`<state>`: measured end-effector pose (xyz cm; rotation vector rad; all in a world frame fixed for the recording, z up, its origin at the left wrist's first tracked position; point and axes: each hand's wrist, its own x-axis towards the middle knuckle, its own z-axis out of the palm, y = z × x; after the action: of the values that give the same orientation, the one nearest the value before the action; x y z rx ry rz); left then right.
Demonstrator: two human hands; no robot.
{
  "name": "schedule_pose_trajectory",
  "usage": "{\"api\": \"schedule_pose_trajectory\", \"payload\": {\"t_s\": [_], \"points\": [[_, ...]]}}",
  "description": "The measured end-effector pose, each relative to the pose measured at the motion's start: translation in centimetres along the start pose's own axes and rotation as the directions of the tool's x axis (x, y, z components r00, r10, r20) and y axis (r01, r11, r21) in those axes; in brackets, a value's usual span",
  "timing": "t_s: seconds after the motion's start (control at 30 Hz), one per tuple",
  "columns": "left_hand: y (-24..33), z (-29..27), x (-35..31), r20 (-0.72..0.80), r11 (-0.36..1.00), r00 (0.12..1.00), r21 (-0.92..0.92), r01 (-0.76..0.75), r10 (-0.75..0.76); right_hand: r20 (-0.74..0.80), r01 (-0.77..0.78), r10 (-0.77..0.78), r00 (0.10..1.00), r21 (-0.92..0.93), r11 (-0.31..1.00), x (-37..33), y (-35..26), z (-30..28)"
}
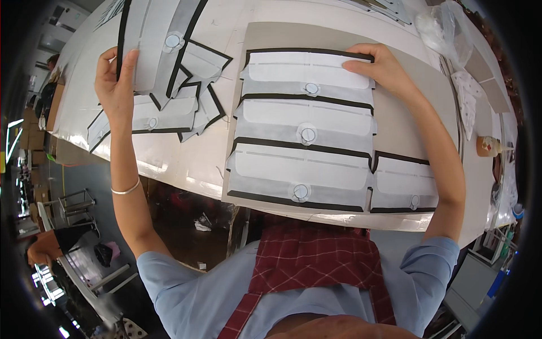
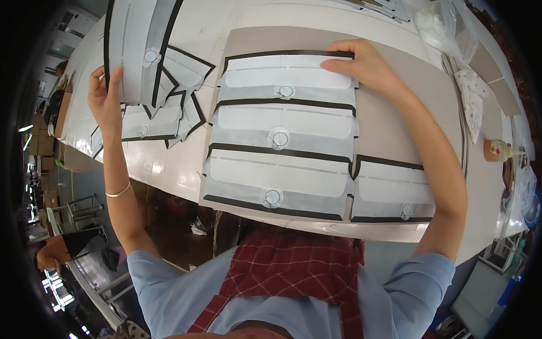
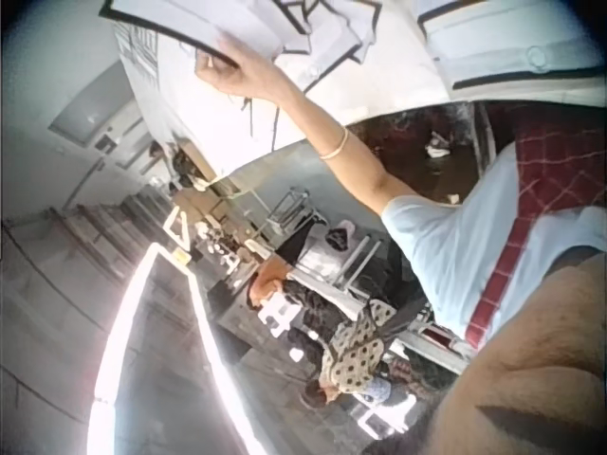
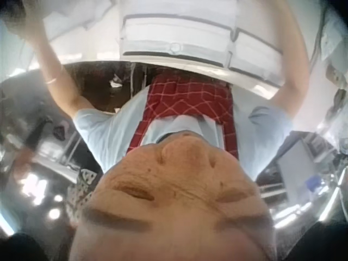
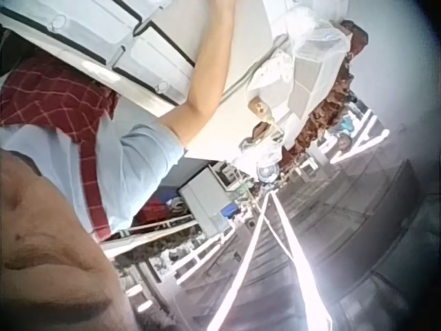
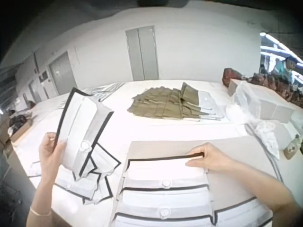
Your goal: The person arranges multiple white face masks on a table, aligning them in rows. They then use a squeeze bottle to apply a yellowish liquid onto the center of each mask.
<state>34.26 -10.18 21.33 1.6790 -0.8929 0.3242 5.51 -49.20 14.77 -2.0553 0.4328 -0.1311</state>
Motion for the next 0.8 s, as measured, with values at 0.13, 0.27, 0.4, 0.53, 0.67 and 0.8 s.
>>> {"api": "schedule_pose_trajectory", "payload": {"t_s": [0.13,0.27,0.4,0.53,0.67,0.8], "points": [[2.6,1.4,0.1,0.145,0.998,0.989,0.045,-0.041,0.034,-0.174,0.251,-0.379,0.909,-0.498,0.83,-0.7,-1.2,-0.3],[6.4,4.8,0.2,0.368,0.94,0.904,0.172,-0.294,0.215,-0.321,0.318,-0.265,0.909,0.126,0.94,-0.2,-9.9,-1.5],[9.2,8.4,1.3,0.519,0.844,0.803,0.252,-0.473,0.294,-0.215,0.483,-0.483,0.849,-0.053,0.874,0.5,-15.1,-0.5],[8.5,8.8,3.9,0.232,0.633,0.714,0.339,-0.696,0.661,-0.255,0.339,-0.301,0.919,0.121,0.933,3.0,-12.4,-0.7],[2.8,6.0,2.7,0.129,0.845,0.933,0.397,-0.359,0.336,-0.114,0.032,0.016,0.993,0.404,0.914,5.7,-3.9,-2.9],[-3.6,3.6,-0.9,0.268,0.89,0.963,0.442,-0.108,-0.016,-0.048,-0.065,0.106,0.993,0.522,0.85,5.1,-0.8,-1.5]]}}
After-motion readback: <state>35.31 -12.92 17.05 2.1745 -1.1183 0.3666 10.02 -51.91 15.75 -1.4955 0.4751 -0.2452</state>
